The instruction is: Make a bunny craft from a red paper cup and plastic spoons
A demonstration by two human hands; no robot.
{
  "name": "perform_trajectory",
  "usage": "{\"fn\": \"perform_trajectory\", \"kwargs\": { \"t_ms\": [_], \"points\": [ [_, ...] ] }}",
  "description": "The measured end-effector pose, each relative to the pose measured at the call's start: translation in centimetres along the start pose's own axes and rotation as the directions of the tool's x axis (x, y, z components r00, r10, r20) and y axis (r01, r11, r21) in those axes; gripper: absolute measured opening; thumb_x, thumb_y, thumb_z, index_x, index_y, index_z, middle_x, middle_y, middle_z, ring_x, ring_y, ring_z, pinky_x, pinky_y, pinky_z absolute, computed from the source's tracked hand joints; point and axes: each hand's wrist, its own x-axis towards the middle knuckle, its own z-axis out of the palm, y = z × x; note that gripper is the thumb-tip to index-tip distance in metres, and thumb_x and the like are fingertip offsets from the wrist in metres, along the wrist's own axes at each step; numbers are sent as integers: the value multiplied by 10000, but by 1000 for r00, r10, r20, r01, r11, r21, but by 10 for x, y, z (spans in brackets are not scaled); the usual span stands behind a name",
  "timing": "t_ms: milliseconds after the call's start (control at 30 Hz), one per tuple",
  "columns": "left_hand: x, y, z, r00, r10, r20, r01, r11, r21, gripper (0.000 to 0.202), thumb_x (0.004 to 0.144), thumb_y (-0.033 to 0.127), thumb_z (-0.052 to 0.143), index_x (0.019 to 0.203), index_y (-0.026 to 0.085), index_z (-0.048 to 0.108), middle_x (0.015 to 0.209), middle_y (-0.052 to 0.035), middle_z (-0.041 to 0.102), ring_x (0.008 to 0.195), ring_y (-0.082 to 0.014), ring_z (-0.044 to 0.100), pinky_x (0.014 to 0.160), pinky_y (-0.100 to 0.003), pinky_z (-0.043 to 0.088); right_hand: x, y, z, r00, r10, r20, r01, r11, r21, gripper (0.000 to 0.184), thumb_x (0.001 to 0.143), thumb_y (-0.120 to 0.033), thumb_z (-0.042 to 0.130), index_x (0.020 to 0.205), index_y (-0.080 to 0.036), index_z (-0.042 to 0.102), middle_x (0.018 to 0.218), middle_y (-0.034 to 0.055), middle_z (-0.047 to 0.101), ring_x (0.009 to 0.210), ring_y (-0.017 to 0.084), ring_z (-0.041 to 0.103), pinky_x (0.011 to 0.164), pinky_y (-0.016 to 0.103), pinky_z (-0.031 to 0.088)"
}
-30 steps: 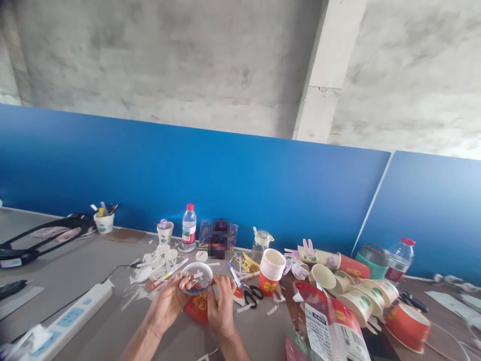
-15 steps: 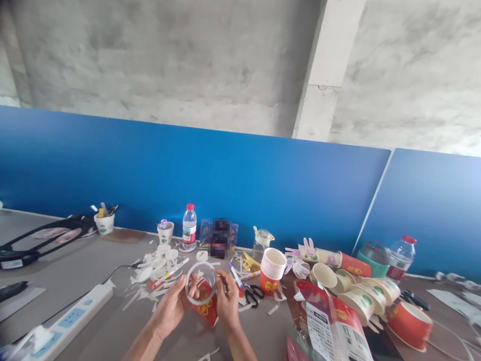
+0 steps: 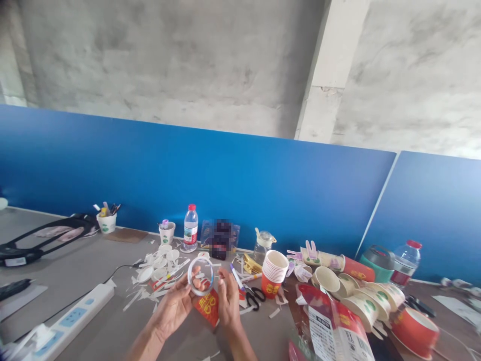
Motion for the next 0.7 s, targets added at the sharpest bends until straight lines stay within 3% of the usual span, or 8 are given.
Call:
{"fn": "perform_trajectory", "kwargs": {
  "t_ms": [100, 167, 267, 333, 367, 433, 567, 700],
  "points": [
    [4, 3, -9, 988, 128, -84, -115, 983, 144, 474, 747, 347, 821, 1193, 220, 725, 869, -49, 773, 919, -255, 717, 916, -401, 540, -6, -2, -4, 955, -271, 121, 293, 928, -230, 490, 974, -532, 475, 1336, -237, 620, 1306, 124, 676, 1251, 341, 599, 1039, 516, 478],
    [7, 4, -18, 949, 276, -150, -201, 901, 384, 452, 799, 402, 746, 1213, 224, 709, 917, -62, 770, 945, -267, 708, 922, -415, 537, -8, -10, -4, 890, -403, 213, 452, 843, -291, 458, 972, -436, 497, 1382, -243, 564, 1304, 119, 665, 1226, 334, 607, 1068, 555, 439],
    [13, 3, -34, 844, 519, -134, -220, 564, 796, 344, 869, 366, 601, 1163, 238, 725, 980, -81, 756, 996, -290, 682, 953, -445, 521, -7, -26, -2, 841, -443, 310, 531, 785, -318, 376, 935, -274, 503, 1298, -241, 593, 1207, 93, 694, 1121, 299, 643, 1081, 567, 407],
    [16, 1, -45, 788, 614, -53, -183, 315, 931, 331, 853, 262, 531, 1099, 221, 749, 1002, -115, 740, 1032, -311, 658, 1006, -485, 487, -5, -34, -1, 823, -398, 405, 536, 780, -323, 363, 892, -268, 537, 1241, -228, 625, 1166, 93, 709, 1083, 304, 651, 1079, 584, 394],
    [17, 0, -49, 787, 617, -12, -161, 223, 961, 365, 826, 199, 510, 1099, 214, 751, 1023, -123, 732, 1054, -314, 648, 1050, -503, 454, -4, -37, -1, 818, -354, 453, 524, 785, -332, 369, 867, -288, 567, 1222, -222, 641, 1155, 96, 716, 1078, 315, 653, 1087, 595, 381],
    [18, -2, -57, 804, 595, 5, -99, 126, 987, 449, 734, 92, 503, 1077, 220, 763, 1037, -112, 729, 1100, -306, 634, 1162, -524, 332, -3, -40, -2, 810, -246, 533, 481, 798, -363, 434, 808, -327, 633, 1226, -211, 661, 1160, 104, 730, 1085, 337, 659, 1118, 603, 346],
    [15, -3, -62, 884, 467, -6, -85, 174, 981, 483, 655, 25, 527, 953, 288, 802, 989, -82, 754, 1115, -315, 621, 1237, -528, 115, -5, -34, -1, 842, -113, 528, 402, 783, -474, 567, 767, -267, 656, 1328, -192, 633, 1228, 120, 735, 1122, 339, 673, 1141, 522, 356],
    [13, -5, -58, 919, 395, 18, -148, 300, 942, 387, 667, 41, 601, 805, 343, 800, 941, -77, 761, 1127, -365, 592, 1216, -571, -19, -5, -17, 3, 890, -217, 402, 428, 705, -566, 480, 847, -258, 607, 1323, -203, 629, 1180, 108, 761, 1054, 297, 710, 1083, 481, 432]
  ]
}}
